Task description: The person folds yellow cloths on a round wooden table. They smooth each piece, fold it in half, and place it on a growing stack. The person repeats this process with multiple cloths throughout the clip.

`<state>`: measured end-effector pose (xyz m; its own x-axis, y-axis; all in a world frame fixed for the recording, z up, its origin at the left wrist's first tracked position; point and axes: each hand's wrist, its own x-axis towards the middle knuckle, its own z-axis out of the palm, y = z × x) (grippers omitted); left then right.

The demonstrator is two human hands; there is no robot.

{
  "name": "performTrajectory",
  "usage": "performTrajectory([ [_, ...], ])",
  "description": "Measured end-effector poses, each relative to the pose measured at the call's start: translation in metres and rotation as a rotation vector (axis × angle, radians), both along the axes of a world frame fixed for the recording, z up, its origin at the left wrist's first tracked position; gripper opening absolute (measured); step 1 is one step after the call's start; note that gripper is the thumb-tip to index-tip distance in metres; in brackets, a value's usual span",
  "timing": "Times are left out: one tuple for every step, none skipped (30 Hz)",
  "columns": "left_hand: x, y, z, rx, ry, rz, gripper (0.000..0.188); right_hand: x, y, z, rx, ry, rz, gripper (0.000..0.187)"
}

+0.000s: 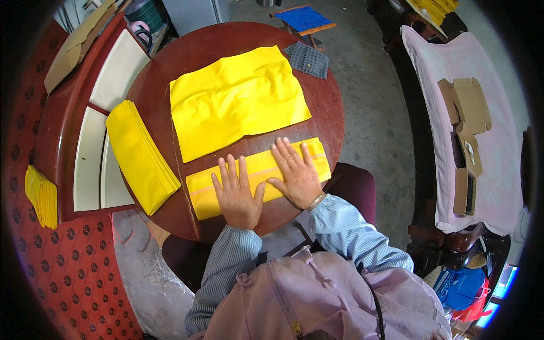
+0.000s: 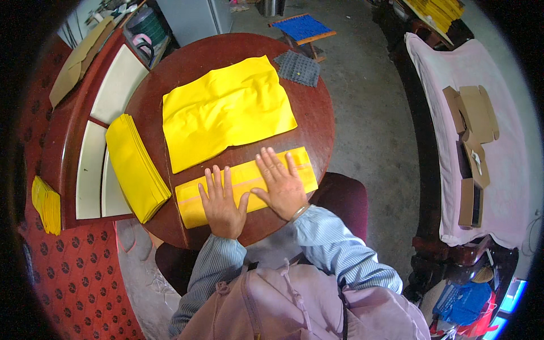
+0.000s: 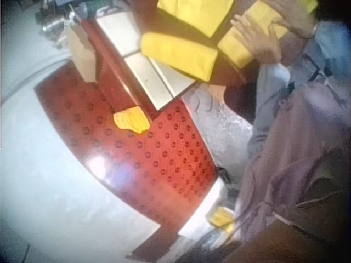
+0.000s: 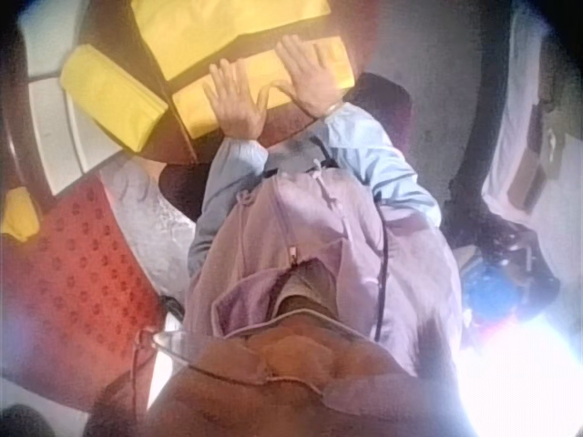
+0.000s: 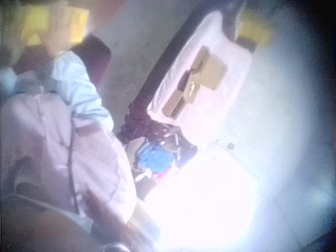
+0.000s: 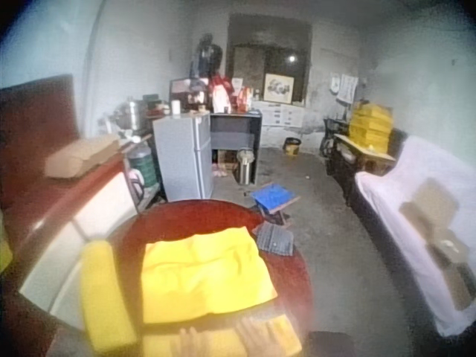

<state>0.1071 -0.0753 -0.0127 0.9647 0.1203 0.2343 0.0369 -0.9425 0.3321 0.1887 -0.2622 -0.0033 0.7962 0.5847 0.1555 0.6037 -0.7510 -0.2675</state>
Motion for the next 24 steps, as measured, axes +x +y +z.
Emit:
performTrajectory([
  [-0.001, 0.004, 0.0, -0.024, 0.005, -0.003, 0.085, 0.006, -0.007, 0.001, -0.029, -0.03, -0.012, 0.084],
  [-0.002, 0.01, 0.0, -0.007, 0.003, 0.032, 0.088, 0.011, -0.015, 0.003, -0.068, -0.042, -0.03, 0.083],
  [-0.004, 0.017, 0.0, 0.01, 0.004, 0.067, 0.091, 0.016, -0.022, 0.004, -0.095, -0.069, -0.044, 0.082],
  [-0.007, 0.024, 0.0, 0.025, 0.037, 0.112, 0.094, 0.021, -0.028, 0.005, -0.094, -0.039, -0.063, 0.08],
  [-0.011, 0.031, 0.0, 0.027, 0.011, 0.126, 0.096, 0.025, -0.032, 0.005, -0.095, -0.038, -0.067, 0.08],
  [-0.017, 0.038, 0.0, 0.027, 0.017, 0.152, 0.097, 0.027, -0.035, 0.004, -0.096, -0.033, -0.07, 0.08],
  [-0.022, 0.045, 0.0, 0.029, -0.001, 0.178, 0.098, 0.029, -0.037, 0.003, -0.12, 0.008, -0.086, 0.08],
  [-0.026, 0.05, 0.0, 0.077, -0.08, 0.153, 0.101, 0.03, -0.039, 0.003, -0.137, 0.026, -0.08, 0.079],
  [-0.028, 0.052, -0.001, 0.085, -0.044, 0.17, 0.102, 0.03, -0.039, 0.001, -0.132, 0.013, -0.078, 0.079],
  [-0.029, 0.054, -0.002, 0.089, -0.048, 0.174, 0.104, 0.03, -0.04, 0.0, -0.15, 0.03, -0.087, 0.078],
  [-0.03, 0.055, -0.003, 0.093, -0.053, 0.177, 0.105, 0.029, -0.04, -0.001, -0.143, 0.015, -0.085, 0.078],
  [-0.03, 0.056, -0.003, 0.094, -0.065, 0.173, 0.105, 0.029, -0.041, -0.001, -0.154, 0.003, -0.08, 0.077],
  [-0.029, 0.055, -0.004, 0.096, -0.079, 0.168, 0.105, 0.029, -0.04, -0.002, -0.178, 0.05, -0.093, 0.077],
  [-0.028, 0.055, -0.003, 0.1, -0.124, 0.15, 0.105, 0.029, -0.04, -0.002, -0.173, 0.048, -0.093, 0.077],
  [-0.027, 0.055, -0.003, 0.078, -0.055, 0.179, 0.105, 0.03, -0.04, -0.002, -0.16, 0.026, -0.088, 0.077],
  [-0.026, 0.054, -0.003, 0.058, -0.014, 0.201, 0.105, 0.031, -0.039, -0.002, -0.162, 0.026, -0.085, 0.077],
  [-0.028, 0.055, -0.003, 0.053, -0.006, 0.218, 0.105, 0.032, -0.041, -0.001, -0.134, 0.041, -0.063, 0.078],
  [-0.029, 0.056, -0.003, 0.041, -0.005, 0.202, 0.105, 0.034, -0.043, 0.001, -0.111, 0.063, -0.041, 0.078],
  [-0.03, 0.057, -0.003, 0.048, -0.043, 0.179, 0.104, 0.034, -0.047, 0.003, -0.109, 0.114, -0.031, 0.079],
  [-0.031, 0.06, -0.003, 0.049, -0.067, 0.156, 0.104, 0.031, -0.053, 0.007, 0.028, 0.065, -0.013, 0.069],
  [-0.033, 0.064, -0.003, 0.048, -0.074, 0.101, 0.104, 0.025, -0.063, 0.011, 0.063, 0.066, 0.008, 0.062],
  [-0.035, 0.069, -0.002, 0.04, -0.066, 0.047, 0.105, 0.016, -0.077, 0.018, 0.073, 0.103, 0.01, 0.055],
  [-0.036, 0.074, 0.0, 0.032, -0.058, -0.01, 0.105, 0.006, -0.089, 0.022, 0.113, 0.119, 0.025, 0.049],
  [-0.035, 0.08, 0.002, 0.034, -0.038, -0.064, 0.101, -0.007, -0.096, 0.023, 0.201, 0.182, -0.019, 0.041],
])
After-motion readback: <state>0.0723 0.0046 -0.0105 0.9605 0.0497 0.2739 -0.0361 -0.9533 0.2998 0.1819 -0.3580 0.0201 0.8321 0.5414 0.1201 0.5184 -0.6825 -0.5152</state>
